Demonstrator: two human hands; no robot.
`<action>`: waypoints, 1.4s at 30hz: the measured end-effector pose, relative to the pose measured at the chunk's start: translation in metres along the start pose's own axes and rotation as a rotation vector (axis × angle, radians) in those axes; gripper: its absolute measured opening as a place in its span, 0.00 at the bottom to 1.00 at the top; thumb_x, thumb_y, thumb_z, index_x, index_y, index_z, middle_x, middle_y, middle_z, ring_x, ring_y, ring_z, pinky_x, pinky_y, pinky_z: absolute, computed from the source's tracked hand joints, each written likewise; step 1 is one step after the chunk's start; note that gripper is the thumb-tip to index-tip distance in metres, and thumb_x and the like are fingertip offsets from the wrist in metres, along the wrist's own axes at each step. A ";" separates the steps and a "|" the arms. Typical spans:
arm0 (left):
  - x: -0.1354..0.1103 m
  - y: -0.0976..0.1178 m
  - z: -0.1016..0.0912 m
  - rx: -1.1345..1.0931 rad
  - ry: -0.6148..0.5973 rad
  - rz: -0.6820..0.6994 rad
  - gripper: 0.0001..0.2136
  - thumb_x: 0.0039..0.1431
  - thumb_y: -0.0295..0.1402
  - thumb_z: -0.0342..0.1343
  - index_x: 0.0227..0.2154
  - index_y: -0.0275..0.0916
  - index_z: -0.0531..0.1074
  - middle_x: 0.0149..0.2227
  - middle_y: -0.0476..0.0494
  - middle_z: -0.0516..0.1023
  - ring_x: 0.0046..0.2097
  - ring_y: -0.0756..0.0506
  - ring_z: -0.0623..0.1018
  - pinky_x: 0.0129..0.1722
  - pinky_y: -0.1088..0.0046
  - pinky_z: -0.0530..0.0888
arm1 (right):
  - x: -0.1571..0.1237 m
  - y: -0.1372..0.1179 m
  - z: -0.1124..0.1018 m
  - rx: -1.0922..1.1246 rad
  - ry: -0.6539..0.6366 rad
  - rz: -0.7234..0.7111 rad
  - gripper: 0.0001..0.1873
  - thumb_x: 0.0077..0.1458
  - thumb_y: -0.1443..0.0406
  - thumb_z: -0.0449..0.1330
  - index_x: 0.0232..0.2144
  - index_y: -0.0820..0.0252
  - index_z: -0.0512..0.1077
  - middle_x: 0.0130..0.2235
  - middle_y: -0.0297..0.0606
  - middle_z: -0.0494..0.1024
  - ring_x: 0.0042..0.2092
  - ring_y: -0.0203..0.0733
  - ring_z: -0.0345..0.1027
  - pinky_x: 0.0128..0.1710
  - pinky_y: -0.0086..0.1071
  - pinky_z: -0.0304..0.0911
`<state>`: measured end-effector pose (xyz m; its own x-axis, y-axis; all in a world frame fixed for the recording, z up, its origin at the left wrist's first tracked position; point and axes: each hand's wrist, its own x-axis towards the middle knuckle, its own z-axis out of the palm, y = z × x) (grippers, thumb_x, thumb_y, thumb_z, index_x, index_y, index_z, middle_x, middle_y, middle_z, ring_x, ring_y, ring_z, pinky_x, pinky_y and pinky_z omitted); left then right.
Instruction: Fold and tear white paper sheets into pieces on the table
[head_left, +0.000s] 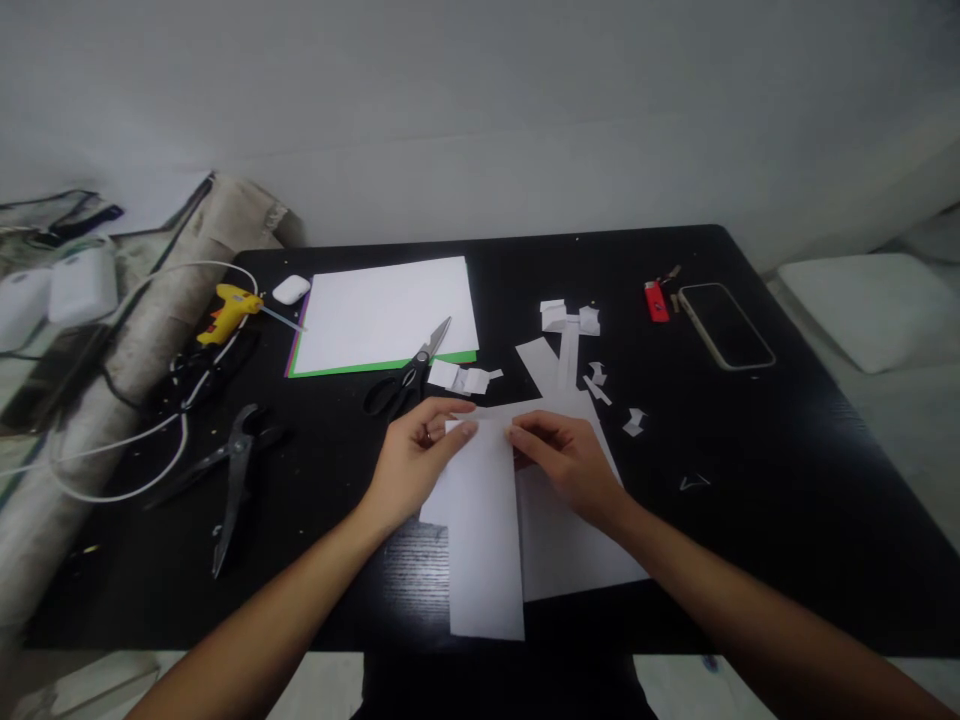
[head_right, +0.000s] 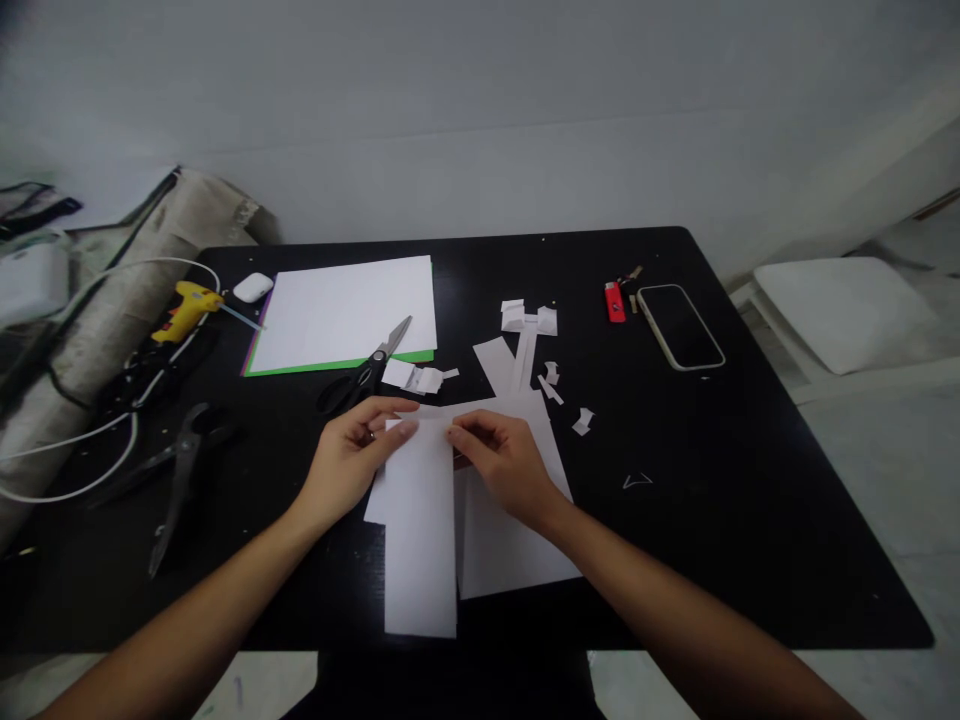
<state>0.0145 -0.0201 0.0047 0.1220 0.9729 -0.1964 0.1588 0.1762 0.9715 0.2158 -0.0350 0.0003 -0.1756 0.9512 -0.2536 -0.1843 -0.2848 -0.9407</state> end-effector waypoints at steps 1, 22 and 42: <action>0.001 0.000 -0.001 -0.040 -0.008 -0.040 0.13 0.57 0.41 0.65 0.39 0.39 0.81 0.22 0.51 0.73 0.22 0.52 0.67 0.22 0.77 0.62 | 0.001 -0.001 -0.001 -0.005 0.020 -0.005 0.10 0.54 0.56 0.71 0.33 0.57 0.82 0.32 0.35 0.79 0.34 0.38 0.74 0.36 0.32 0.75; 0.007 0.004 -0.002 0.009 -0.010 -0.091 0.14 0.55 0.41 0.66 0.23 0.36 0.75 0.17 0.53 0.69 0.20 0.54 0.64 0.21 0.78 0.61 | 0.003 -0.009 -0.001 -0.075 0.157 -0.027 0.15 0.52 0.52 0.71 0.32 0.58 0.80 0.34 0.38 0.80 0.37 0.44 0.76 0.38 0.39 0.77; 0.003 0.007 0.001 0.042 -0.028 -0.086 0.16 0.55 0.43 0.65 0.20 0.36 0.74 0.17 0.52 0.69 0.19 0.54 0.63 0.20 0.78 0.60 | 0.005 -0.005 -0.003 -0.070 0.078 0.078 0.19 0.47 0.51 0.73 0.26 0.60 0.78 0.29 0.35 0.78 0.32 0.40 0.73 0.35 0.36 0.75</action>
<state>0.0170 -0.0157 0.0110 0.1334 0.9498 -0.2830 0.2110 0.2518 0.9445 0.2184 -0.0281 0.0029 -0.1108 0.9335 -0.3409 -0.1042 -0.3520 -0.9302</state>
